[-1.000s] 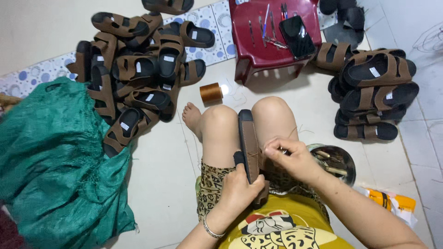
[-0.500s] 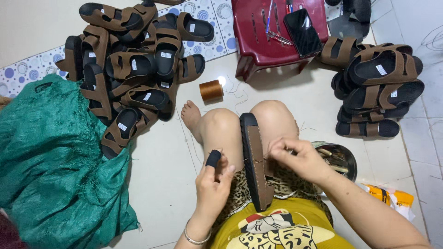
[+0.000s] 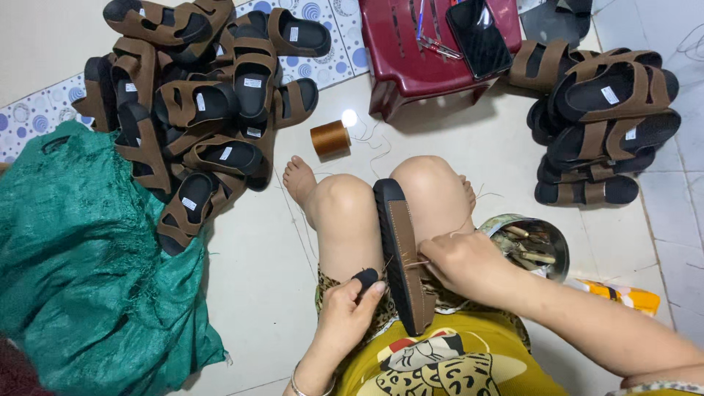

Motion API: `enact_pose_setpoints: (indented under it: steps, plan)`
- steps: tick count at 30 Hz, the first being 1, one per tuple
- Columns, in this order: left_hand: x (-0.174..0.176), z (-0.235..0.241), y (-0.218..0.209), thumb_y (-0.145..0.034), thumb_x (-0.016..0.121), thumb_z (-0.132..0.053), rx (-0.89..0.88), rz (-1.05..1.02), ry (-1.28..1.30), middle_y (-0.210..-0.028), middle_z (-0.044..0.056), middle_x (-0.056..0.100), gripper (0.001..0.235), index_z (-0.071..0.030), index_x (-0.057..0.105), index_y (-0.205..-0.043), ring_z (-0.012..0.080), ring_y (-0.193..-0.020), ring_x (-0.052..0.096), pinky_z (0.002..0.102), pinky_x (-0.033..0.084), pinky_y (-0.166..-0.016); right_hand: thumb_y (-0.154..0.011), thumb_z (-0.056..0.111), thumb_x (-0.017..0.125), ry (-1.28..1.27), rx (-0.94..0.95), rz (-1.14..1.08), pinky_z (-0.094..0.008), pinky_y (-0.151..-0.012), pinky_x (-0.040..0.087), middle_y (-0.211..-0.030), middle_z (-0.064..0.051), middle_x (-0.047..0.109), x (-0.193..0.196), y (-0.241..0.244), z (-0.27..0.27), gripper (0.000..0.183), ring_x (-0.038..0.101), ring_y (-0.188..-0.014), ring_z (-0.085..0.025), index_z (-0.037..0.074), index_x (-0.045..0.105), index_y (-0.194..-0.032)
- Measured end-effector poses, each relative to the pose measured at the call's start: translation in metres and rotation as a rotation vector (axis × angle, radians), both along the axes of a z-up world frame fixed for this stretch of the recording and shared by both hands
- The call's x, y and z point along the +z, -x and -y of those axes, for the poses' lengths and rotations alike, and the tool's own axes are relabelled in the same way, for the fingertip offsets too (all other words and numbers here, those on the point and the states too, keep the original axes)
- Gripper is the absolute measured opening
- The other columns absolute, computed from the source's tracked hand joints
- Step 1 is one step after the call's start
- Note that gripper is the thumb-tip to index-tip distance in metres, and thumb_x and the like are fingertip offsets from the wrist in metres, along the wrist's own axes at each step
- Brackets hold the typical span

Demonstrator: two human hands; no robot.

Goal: The person sits on the floor and sews the strap of a brown sandal using a needle and thread. They repeatedly pull the thread through the sandal strap and adjust the sandal on their lap while surrounded by other sandals.

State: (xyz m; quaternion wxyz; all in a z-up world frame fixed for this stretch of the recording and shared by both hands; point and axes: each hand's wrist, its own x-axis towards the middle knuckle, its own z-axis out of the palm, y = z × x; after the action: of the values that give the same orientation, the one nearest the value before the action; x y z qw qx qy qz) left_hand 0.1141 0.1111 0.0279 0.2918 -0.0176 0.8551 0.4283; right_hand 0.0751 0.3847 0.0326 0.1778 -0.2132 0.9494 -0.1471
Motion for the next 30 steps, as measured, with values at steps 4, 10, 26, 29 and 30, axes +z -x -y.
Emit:
enact_pose_setpoints:
  steps: [4,10,26,29,30]
  plan:
    - [0.006,0.015,0.006,-0.101,0.064,-0.056,-0.191,0.227,0.193,-0.052,0.002,0.042,0.064,-0.011,0.043,-0.06,0.0195,-0.056,0.042,0.036,0.037,-0.059,-0.095,0.002,0.062,0.782,-0.955,0.248,-0.032,-0.094,0.057,-0.104,-0.007,0.075,-0.019,0.026,-0.055,0.012,0.072,-0.098,-0.018,0.01,0.064,-0.105]
    - [0.005,0.037,0.017,-0.104,0.059,-0.027,0.129,0.58,-1.047,-0.055,-0.005,0.032,0.045,0.01,0.065,-0.129,0.0071,-0.045,0.026,0.023,0.021,-0.043,-0.113,0.011,0.062,0.791,-1.32,-0.179,-0.022,-0.049,0.041,-0.076,0.0,0.051,-0.005,0.059,-0.146,0.015,0.045,-0.054,-0.007,0.019,0.06,-0.127]
    - [0.031,-0.006,0.163,-0.106,0.045,-0.034,0.723,-0.501,-0.493,-0.082,0.018,0.074,0.049,0.009,0.057,-0.124,0.0308,-0.083,0.078,0.038,0.068,-0.073,-0.1,0.025,0.061,0.894,-0.092,0.36,-0.03,-0.084,0.057,-0.115,-0.007,0.072,0.015,0.016,-0.002,0.02,0.073,-0.102,-0.019,0.014,0.078,-0.102]
    - [-0.017,0.025,0.168,-0.112,0.038,-0.016,0.935,-0.107,-1.107,-0.048,0.0,0.027,0.032,0.004,0.062,-0.116,0.0158,-0.041,0.03,0.028,0.031,-0.039,-0.105,0.027,0.054,1.199,-0.376,0.522,-0.026,-0.06,0.052,-0.092,-0.007,0.061,-0.03,0.012,0.011,0.028,0.067,-0.08,-0.02,0.008,0.068,-0.089]
    - [-0.03,0.036,0.166,-0.111,0.04,-0.017,0.958,-0.049,-1.19,-0.049,-0.004,0.022,0.031,0.001,0.064,-0.111,0.0127,-0.04,0.027,0.026,0.03,-0.036,-0.109,0.028,0.048,1.425,-0.591,0.632,-0.023,-0.041,0.047,-0.075,-0.008,0.051,-0.045,0.011,0.014,0.039,0.062,-0.063,-0.02,0.004,0.06,-0.079]
